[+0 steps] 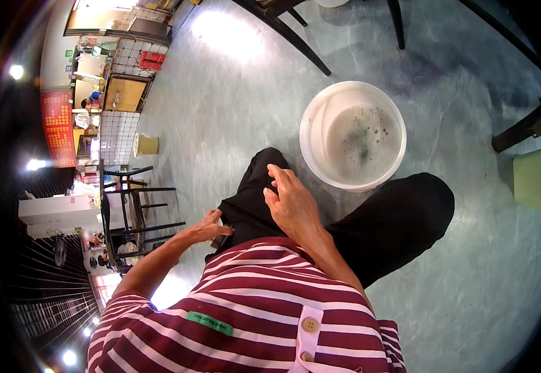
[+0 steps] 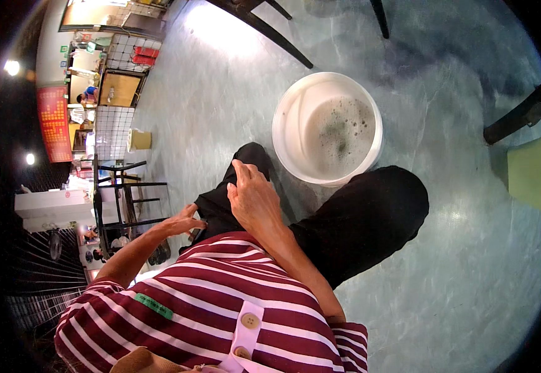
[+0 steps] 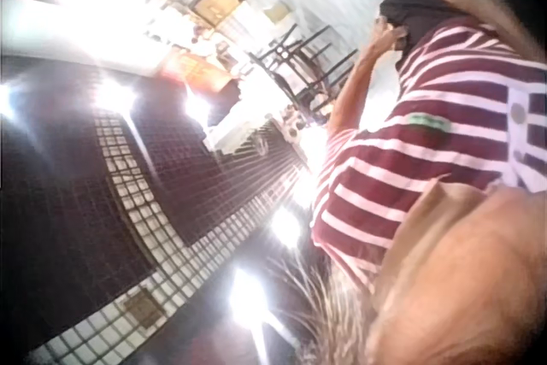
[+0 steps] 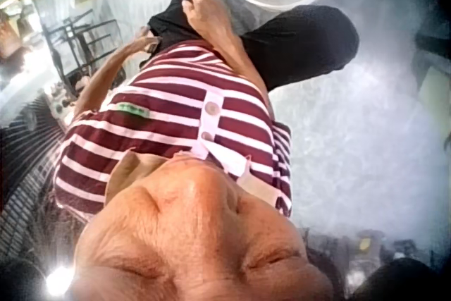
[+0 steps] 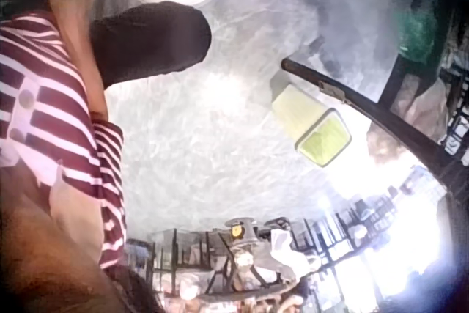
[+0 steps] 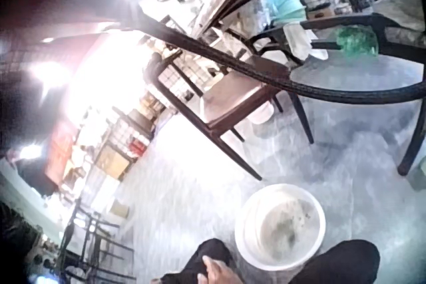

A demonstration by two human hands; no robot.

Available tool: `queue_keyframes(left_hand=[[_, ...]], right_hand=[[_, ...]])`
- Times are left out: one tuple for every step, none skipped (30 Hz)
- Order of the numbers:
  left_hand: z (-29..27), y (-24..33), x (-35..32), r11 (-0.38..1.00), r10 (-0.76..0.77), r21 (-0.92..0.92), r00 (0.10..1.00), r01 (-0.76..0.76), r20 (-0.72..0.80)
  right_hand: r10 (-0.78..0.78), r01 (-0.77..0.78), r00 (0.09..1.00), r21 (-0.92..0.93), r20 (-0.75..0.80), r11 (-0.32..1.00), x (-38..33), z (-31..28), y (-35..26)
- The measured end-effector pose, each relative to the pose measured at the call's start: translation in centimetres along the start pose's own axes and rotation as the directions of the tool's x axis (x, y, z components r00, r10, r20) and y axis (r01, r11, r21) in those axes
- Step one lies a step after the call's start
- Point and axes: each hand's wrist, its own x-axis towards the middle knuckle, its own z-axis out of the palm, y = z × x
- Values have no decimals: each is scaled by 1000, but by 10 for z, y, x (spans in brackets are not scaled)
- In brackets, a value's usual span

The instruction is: The person wrings out a green cloth in a white bucket of soapy water, walks to a wooden table in a dining area, and wipes the table surface, moving items aside to reach the entire surface.

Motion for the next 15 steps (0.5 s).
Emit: queue_keyframes(left_hand=[[0,9,-10,1000,-5,-16,1000,5,-2],[2,17,-18,999,-9,-32,1000,9,-3],[3,24,-25,999,-16,-45,1000,16,-8],[7,27,-30,995,-2,-101,1000,0,-18],[10,22,-26,997,58,-51,995,-62,-81],[15,9,-19,993,116,3,983,-117,-143],[21,-1,-11,983,179,63,963,-170,-200],[30,-10,-8,948,304,208,878,-241,-371],[33,-13,-5,935,335,255,848,-246,-410],[34,-16,-3,921,365,301,816,-248,-448],[36,-21,0,906,396,345,781,-246,-482],[50,-32,7,910,408,319,701,-264,-585],[46,-49,8,698,624,679,659,-227,-420],[50,-64,6,691,630,694,639,-203,-441],[56,-72,3,685,639,705,616,-184,-460]], right_hand=[[-2,2,1000,-5,10,1000,0,1,1],[-5,5,1000,-11,18,1000,-1,2,2],[-8,9,1000,-12,26,1000,-1,2,2],[-9,10,999,-28,33,1000,-1,2,2],[-10,12,999,-46,40,999,-1,2,2],[-14,17,999,-58,50,998,-2,3,0],[-9,12,998,-58,56,998,-2,1,-1],[-4,8,998,-58,62,998,-2,-1,-3],[3,1,998,-65,63,998,-2,-3,-3],[-15,20,998,-88,53,996,-2,-4,-2],[-34,38,998,-111,44,993,-2,-3,-1],[-52,57,998,-139,42,989,-2,-3,1],[-59,63,998,-167,27,984,-3,-2,0],[-67,68,998,-195,12,978,-3,-2,-1],[-75,73,997,-229,-2,971,-2,-1,-2]])
